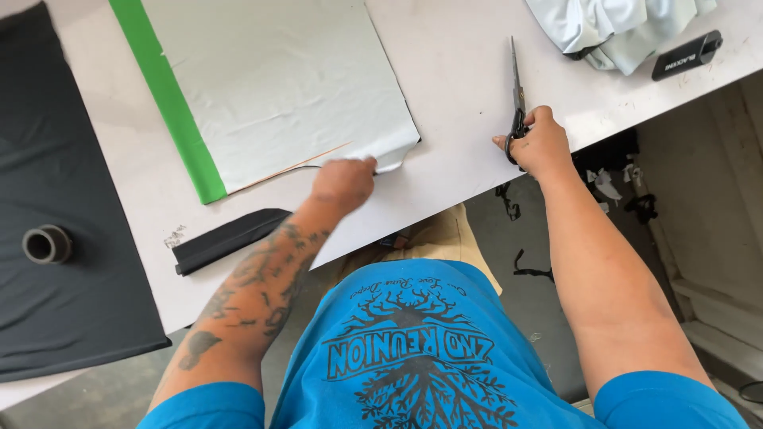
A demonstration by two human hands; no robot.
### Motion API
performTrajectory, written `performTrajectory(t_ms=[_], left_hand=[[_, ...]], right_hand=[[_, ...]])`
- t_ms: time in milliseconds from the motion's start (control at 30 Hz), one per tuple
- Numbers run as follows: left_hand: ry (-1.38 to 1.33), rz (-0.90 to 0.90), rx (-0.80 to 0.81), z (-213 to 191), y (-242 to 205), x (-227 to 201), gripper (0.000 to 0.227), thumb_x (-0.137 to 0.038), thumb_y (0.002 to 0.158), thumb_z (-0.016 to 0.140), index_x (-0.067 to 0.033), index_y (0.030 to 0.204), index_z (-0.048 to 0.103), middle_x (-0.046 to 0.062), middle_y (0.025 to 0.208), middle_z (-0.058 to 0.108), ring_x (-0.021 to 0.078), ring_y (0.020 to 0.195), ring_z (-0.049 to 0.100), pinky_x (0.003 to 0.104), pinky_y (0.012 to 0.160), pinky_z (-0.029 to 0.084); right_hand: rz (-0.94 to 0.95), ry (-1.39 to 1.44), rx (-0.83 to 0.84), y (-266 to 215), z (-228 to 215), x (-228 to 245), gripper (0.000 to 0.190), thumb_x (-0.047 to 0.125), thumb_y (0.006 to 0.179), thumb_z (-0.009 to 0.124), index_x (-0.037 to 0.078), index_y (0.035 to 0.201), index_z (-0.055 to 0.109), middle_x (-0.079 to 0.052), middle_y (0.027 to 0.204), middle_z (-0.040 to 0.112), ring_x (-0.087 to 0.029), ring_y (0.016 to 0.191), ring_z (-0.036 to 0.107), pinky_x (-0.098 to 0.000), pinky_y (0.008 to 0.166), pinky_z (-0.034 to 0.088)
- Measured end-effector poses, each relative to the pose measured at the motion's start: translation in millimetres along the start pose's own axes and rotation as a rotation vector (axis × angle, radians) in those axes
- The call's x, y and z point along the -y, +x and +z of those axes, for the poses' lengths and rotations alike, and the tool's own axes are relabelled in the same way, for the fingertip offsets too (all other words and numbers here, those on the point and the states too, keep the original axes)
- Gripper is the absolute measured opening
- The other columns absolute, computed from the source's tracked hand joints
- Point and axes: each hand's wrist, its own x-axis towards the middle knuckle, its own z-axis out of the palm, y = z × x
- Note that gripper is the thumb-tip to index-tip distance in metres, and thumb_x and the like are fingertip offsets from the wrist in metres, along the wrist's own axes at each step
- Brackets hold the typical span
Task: The person places a white fabric pattern on a black fabric sheet and secures it with green tape. They then use scissors to cut the black fabric along the edges of the white pattern, trimming the excess material from the sides and corners.
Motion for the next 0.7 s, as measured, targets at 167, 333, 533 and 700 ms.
performTrajectory(t_ms=[167,333,533,700], left_hand=[[-0.476,-0.354,-0.432,-59.2,27.5,96.5,0.037,-0.033,0.095,0.066,-0.0197,0.129,0.059,0.016,0.107,0.068,0.0424,0.105,0.071,0.055,0.091,0.059],[-0.278,-0.179,-0.538,-54.5,32.4,54.7,0.034,-0.035,0.082,0.080,-0.0193,0.110,0.069,0.005,0.100,0.061,0.0321,0.095,0.068,0.047,0.080,0.062],[-0.344,-0.140,-0.059,-46.2,55.9,-9.6,0.048,-0.050,0.085,0.077,-0.0185,0.119,0.067,0.006,0.116,0.060,0.0295,0.117,0.063,0.043,0.091,0.062],[-0.320,-0.147,0.153,-60.4,70.9,-20.3,0.054,-0.053,0.090,0.076,-0.0168,0.126,0.061,0.006,0.125,0.057,0.0280,0.126,0.059,0.041,0.097,0.060]], right_hand=[[-0.027,-0.073,0.051,15.4,7.0,-11.5,0.042,0.024,0.097,0.076,0.007,0.126,0.053,-0.025,0.108,0.076,-0.041,0.095,0.077,-0.0474,0.076,0.063],[-0.085,-0.070,0.153,6.0,-14.8,0.8,0.049,0.021,0.095,0.074,0.003,0.136,0.057,-0.024,0.112,0.074,-0.043,0.105,0.075,-0.0529,0.083,0.062],[-0.071,0.179,0.279,22.1,-33.4,-34.0,0.053,0.017,0.100,0.070,0.002,0.147,0.052,-0.015,0.096,0.075,-0.030,0.081,0.075,-0.0430,0.077,0.058],[-0.099,0.181,0.359,33.0,-62.4,-47.8,0.057,0.009,0.103,0.066,-0.002,0.156,0.047,-0.023,0.103,0.076,-0.034,0.084,0.076,-0.0477,0.082,0.056]])
